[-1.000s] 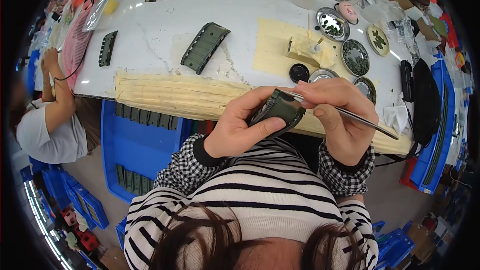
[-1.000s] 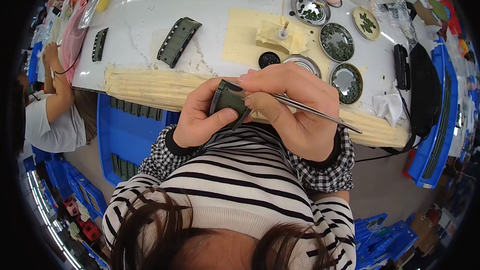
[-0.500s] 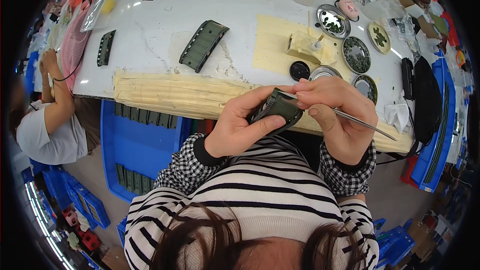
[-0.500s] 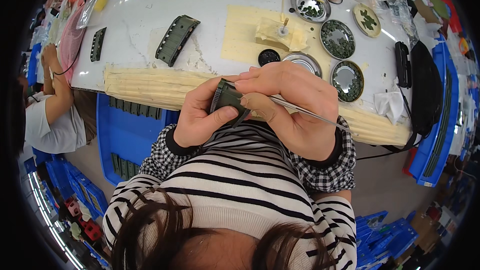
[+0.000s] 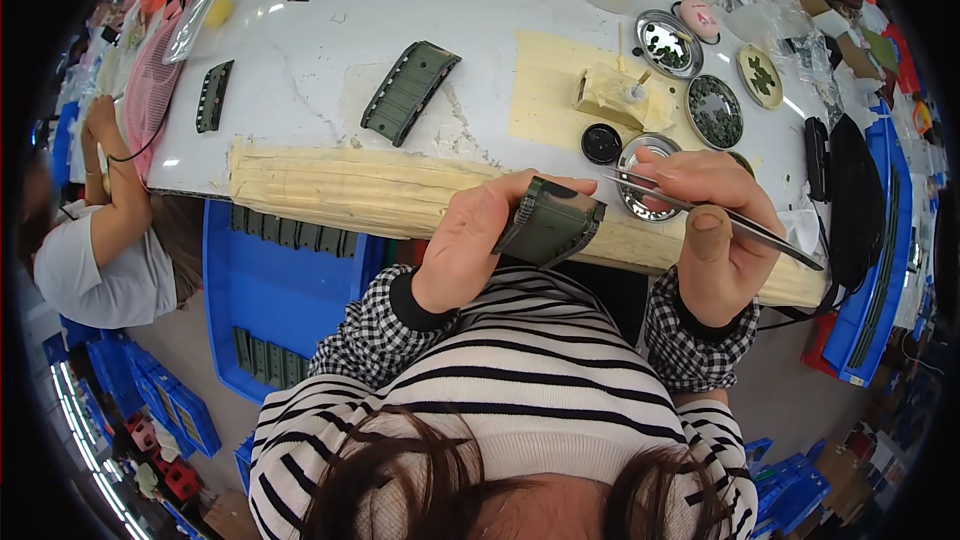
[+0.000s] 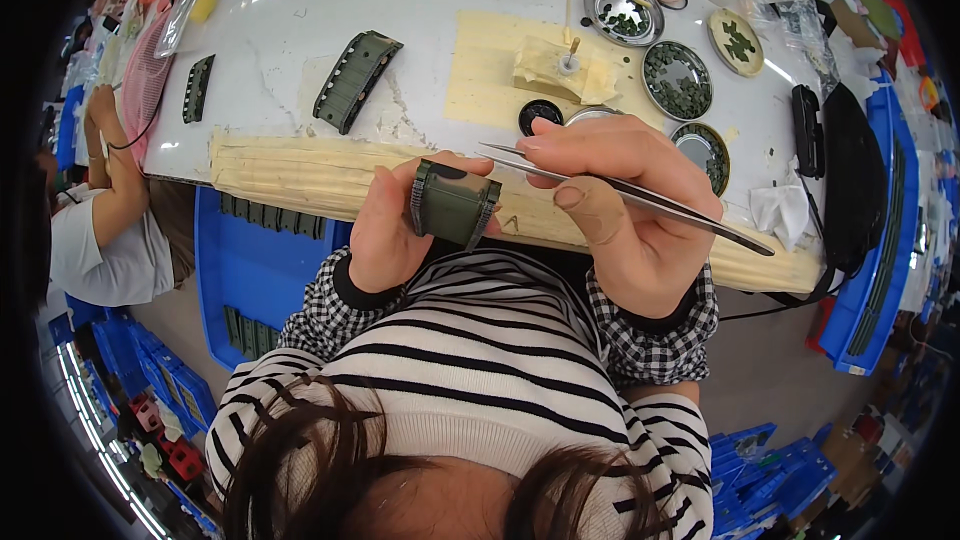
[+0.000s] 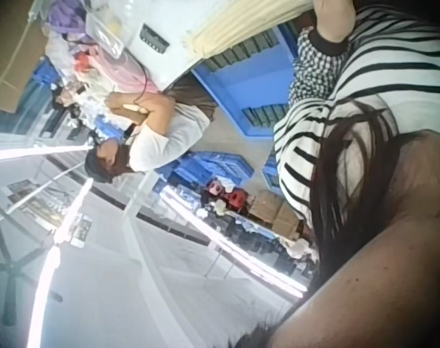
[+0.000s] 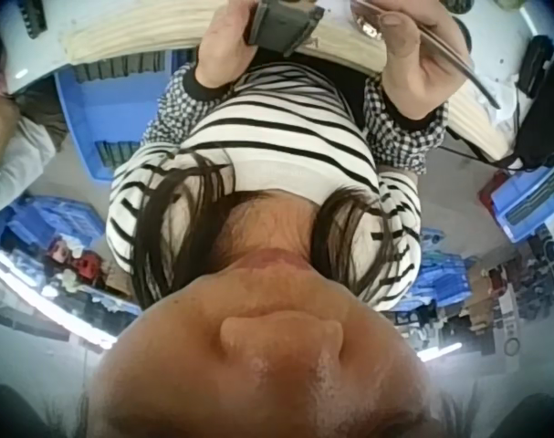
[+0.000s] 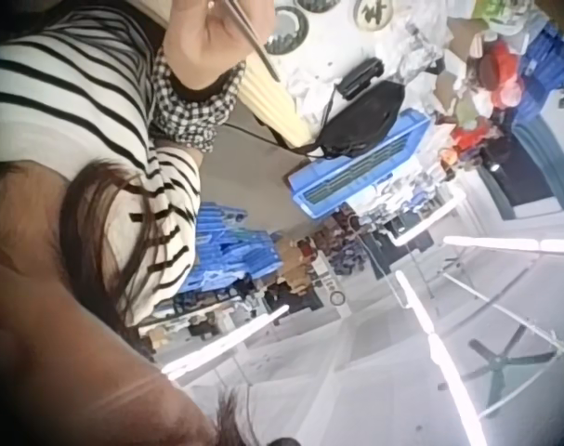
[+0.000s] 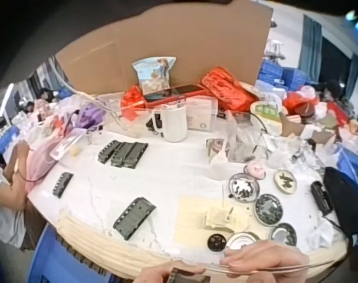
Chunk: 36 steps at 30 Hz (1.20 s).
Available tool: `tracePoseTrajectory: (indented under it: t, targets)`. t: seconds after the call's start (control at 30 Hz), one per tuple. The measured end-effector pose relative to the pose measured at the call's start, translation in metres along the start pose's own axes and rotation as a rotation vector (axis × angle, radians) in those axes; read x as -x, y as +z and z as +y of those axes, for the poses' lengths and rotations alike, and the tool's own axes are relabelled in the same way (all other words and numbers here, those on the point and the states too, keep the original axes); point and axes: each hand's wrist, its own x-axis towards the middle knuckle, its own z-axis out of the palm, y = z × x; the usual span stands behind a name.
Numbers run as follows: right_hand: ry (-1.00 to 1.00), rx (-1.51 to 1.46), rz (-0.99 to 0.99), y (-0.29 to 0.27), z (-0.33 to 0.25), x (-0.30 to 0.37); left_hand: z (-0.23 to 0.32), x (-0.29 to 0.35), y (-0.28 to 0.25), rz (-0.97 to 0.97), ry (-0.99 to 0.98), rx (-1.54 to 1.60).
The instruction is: Assembling and detailing small green plastic toy model parts using precision tools.
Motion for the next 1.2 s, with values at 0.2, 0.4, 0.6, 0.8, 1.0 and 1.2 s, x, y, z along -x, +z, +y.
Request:
tracePoseTrajectory:
  t: [0.2,0.4,0.6,0.8,1.0,1.2]
  targets:
    - [0.023,-0.01,0.032,0.0,0.001,0.005,0.003,-0.001,0.003,0.067,-0.018,-0.096]
    - [0.012,0.019,0.063,-0.005,0.003,0.008,0.007,0.001,0.004,0.081,-0.049,-0.08]
    - [0.025,0.033,0.215,-0.014,0.001,0.011,0.048,0.006,-0.015,0.349,0.183,-0.154]
    - [0.049,0.046,0.172,-0.011,0.0,0.011,0.08,-0.017,-0.103,0.778,0.276,-0.842]
    - [0.054,0.063,0.123,-0.016,0.003,0.013,0.077,-0.028,-0.13,0.737,0.112,-1.177]
    - [0.064,0.058,0.151,-0.017,0.005,0.015,0.067,-0.036,-0.146,0.604,0.224,-1.447]
